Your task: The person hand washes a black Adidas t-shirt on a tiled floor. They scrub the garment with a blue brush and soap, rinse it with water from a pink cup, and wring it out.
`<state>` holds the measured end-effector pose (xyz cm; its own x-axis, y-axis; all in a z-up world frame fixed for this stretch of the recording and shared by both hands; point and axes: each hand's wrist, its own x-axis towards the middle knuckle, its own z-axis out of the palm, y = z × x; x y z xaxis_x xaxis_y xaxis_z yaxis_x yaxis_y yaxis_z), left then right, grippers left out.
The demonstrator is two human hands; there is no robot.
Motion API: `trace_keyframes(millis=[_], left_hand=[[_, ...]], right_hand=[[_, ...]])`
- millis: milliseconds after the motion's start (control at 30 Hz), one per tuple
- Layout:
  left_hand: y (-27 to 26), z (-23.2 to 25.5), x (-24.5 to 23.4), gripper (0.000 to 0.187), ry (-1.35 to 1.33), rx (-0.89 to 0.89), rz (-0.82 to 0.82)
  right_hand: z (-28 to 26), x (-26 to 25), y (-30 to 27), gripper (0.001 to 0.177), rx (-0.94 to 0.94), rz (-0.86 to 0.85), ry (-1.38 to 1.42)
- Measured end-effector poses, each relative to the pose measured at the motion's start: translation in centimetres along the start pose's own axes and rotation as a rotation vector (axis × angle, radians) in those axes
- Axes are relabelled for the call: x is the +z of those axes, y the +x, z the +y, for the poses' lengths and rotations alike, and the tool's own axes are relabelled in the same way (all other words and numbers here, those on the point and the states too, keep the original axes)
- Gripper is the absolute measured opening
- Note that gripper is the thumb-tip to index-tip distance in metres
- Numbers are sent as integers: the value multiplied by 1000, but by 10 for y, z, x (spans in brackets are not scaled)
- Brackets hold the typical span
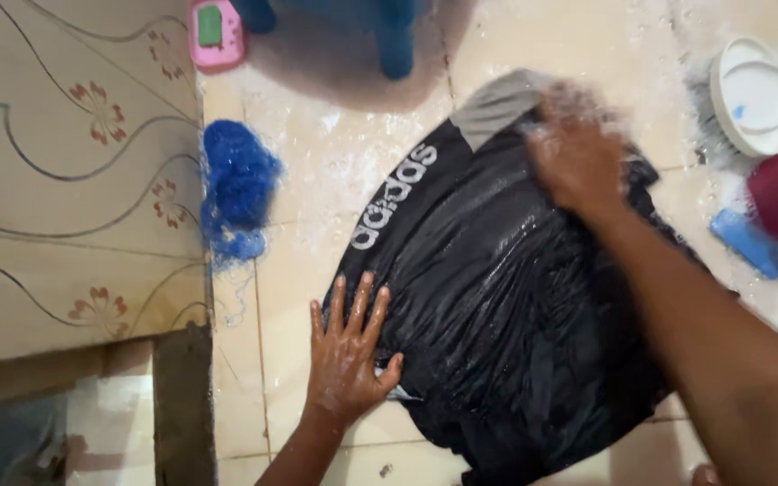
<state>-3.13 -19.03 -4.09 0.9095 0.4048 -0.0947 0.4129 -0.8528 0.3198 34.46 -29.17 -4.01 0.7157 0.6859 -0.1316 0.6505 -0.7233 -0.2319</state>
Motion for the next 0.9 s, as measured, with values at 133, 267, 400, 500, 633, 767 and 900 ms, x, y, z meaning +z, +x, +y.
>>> trace_keyframes(millis=[133, 267, 400, 500, 633, 767, 900], left_hand=[[3, 3, -4, 95, 22, -18, -23], [1, 0, -5, 90, 62, -54, -144], [0, 0, -1, 94, 14, -1, -27], [-1, 2, -2, 94, -11, -14, -4], [4, 1, -5, 94, -16, 9, 41], [1, -1, -2, 92, -21, 20, 64], [14, -21, -6, 89, 22, 46, 52]], right_hand=[[-25, 25, -37, 64, 14, 73, -338], [-120, 78, -197, 68, -550, 15, 39], [-62, 54, -166, 64, -600, 30, -53], [-3, 20, -108, 63, -191, 82, -26], [24, 14, -71, 65, 118, 218, -36], [-23, 57, -159, 62, -212, 283, -60], [-22, 42, -240, 61, -492, -88, 46]])
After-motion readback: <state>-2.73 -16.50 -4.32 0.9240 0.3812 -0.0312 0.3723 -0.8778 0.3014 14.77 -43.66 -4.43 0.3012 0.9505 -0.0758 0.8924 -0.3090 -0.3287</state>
